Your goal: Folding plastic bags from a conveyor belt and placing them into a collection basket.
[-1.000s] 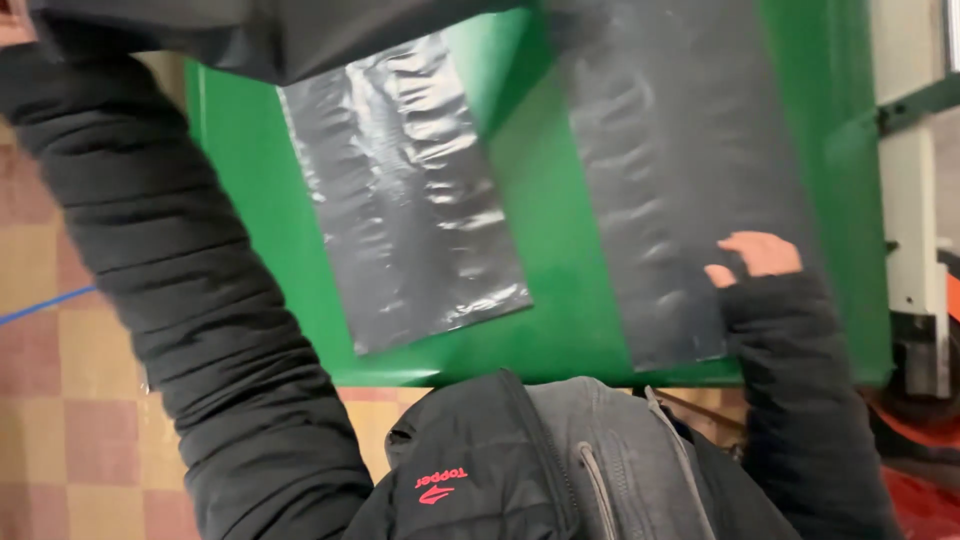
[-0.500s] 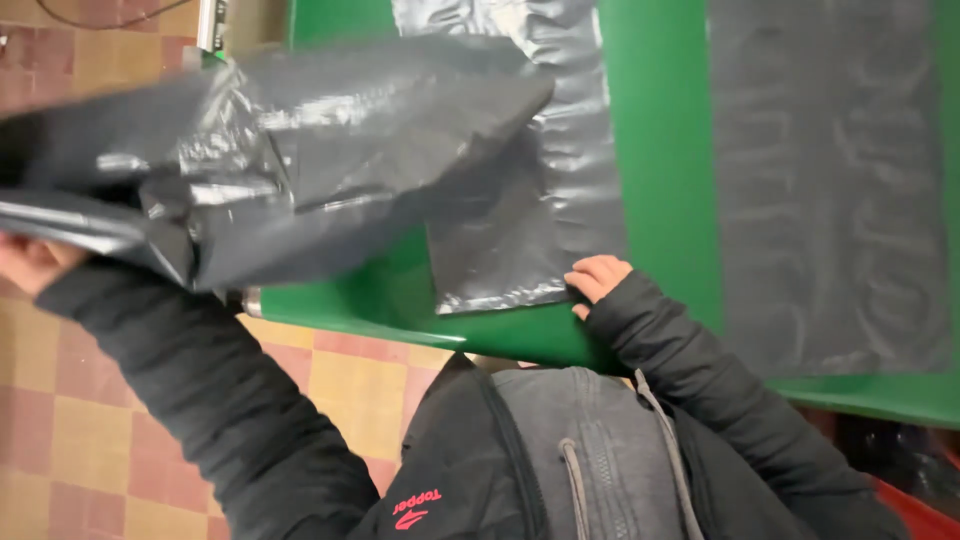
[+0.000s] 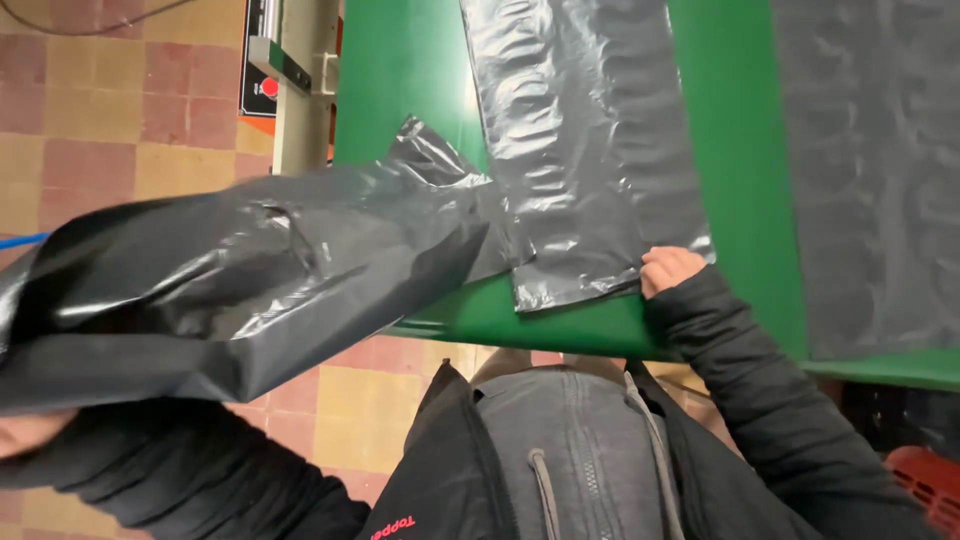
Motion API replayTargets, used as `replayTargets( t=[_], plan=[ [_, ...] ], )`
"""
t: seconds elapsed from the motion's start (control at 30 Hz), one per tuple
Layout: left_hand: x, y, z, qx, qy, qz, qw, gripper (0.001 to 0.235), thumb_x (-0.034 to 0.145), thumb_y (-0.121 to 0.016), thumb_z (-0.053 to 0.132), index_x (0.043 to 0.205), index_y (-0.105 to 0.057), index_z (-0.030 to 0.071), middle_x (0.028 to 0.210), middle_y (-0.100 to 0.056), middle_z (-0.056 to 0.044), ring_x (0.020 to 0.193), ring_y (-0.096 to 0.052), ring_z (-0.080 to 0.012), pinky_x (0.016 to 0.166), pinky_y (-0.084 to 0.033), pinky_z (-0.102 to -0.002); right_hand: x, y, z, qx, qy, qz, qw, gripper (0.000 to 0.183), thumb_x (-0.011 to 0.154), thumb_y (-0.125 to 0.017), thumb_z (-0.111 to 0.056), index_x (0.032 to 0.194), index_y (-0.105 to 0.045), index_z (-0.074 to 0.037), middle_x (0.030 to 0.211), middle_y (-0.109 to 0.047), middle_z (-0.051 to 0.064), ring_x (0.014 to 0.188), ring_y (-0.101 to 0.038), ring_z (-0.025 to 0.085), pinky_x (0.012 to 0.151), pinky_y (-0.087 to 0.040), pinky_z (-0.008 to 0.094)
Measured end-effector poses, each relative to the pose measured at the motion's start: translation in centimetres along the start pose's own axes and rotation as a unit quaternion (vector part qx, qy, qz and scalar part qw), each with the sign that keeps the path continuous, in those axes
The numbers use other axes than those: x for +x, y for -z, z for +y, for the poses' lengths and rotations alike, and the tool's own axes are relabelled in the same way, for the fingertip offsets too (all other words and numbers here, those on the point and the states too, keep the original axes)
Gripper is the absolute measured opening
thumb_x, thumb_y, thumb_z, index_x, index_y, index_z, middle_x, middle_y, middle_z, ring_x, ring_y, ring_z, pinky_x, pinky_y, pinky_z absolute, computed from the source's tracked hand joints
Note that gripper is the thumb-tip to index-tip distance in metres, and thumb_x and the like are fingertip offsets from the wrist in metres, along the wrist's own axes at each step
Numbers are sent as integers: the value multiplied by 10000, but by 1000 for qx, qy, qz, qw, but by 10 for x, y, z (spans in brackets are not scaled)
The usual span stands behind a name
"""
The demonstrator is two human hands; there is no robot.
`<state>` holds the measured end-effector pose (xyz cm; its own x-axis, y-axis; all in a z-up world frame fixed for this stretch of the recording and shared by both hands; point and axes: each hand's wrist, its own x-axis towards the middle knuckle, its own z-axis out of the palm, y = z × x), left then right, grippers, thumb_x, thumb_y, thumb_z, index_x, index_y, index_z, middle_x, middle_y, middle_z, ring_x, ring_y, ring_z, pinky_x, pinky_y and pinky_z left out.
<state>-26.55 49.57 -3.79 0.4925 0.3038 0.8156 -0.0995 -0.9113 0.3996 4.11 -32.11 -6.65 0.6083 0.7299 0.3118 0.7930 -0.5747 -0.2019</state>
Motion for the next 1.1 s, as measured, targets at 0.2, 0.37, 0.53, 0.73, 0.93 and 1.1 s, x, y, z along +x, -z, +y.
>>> replayTargets(
  t=[0.2, 0.37, 0.53, 0.73, 0.93, 1.1],
  plan=[
    [78, -120, 209, 72, -92, -75, 990, 179, 795, -719, 4, 929, -610, 50, 936, -659, -134, 868, -644, -321, 805, -525, -425, 24, 24, -26, 8, -36, 5, 999, 230, 783, -750, -54, 1001, -678, -66, 1056, -696, 119, 1059, -694, 341, 912, -556, 455],
    [99, -222, 308, 137, -159, -207, 956, 114, 780, -689, 82, 841, -594, 101, 858, -587, -83, 814, -600, -299, 673, -460, -418, 67, 8, -78, 91, 70, -39, 993, 335, 698, -773, -153, 1002, -680, -47, 1047, -693, 126, 1023, -675, 340, 890, -552, 455],
    [64, -276, 355, 150, -117, -347, 918, 124, 828, -621, 196, 933, -620, 130, 1089, -593, -69, 1083, -551, -315, 781, -447, -472, 83, -11, -106, 59, 116, -28, 991, 308, 727, -748, -167, 1014, -695, -70, 1022, -699, 75, 962, -670, 290, 817, -532, 420],
    [20, -303, 377, -76, -160, -492, 853, 596, 731, -705, 517, 1156, -655, 103, 1357, -525, -153, 1349, -355, -420, 953, -269, -779, 84, -8, -109, 68, 74, -73, 992, 160, 759, -732, -105, 905, -667, -98, 880, -665, 38, 857, -645, 260, 725, -501, 410],
    [-3, -335, 301, 123, -9, -547, 828, 744, 805, -724, 553, 1390, -574, 118, 1545, -387, -158, 1458, -225, -450, 1028, -205, -818, 80, -12, -120, 106, 46, -17, 993, 139, 803, -717, -45, 909, -644, -97, 938, -680, 40, 904, -650, 263, 794, -521, 395],
    [22, -331, 310, 78, -12, -527, 846, 730, 817, -737, 549, 1390, -582, 124, 1537, -399, -132, 1451, -231, -440, 1008, -240, -828, 80, -30, -123, 51, 98, -11, 994, 235, 733, -758, -134, 959, -704, -96, 917, -687, 33, 873, -652, 259, 759, -507, 406]
  ],
)
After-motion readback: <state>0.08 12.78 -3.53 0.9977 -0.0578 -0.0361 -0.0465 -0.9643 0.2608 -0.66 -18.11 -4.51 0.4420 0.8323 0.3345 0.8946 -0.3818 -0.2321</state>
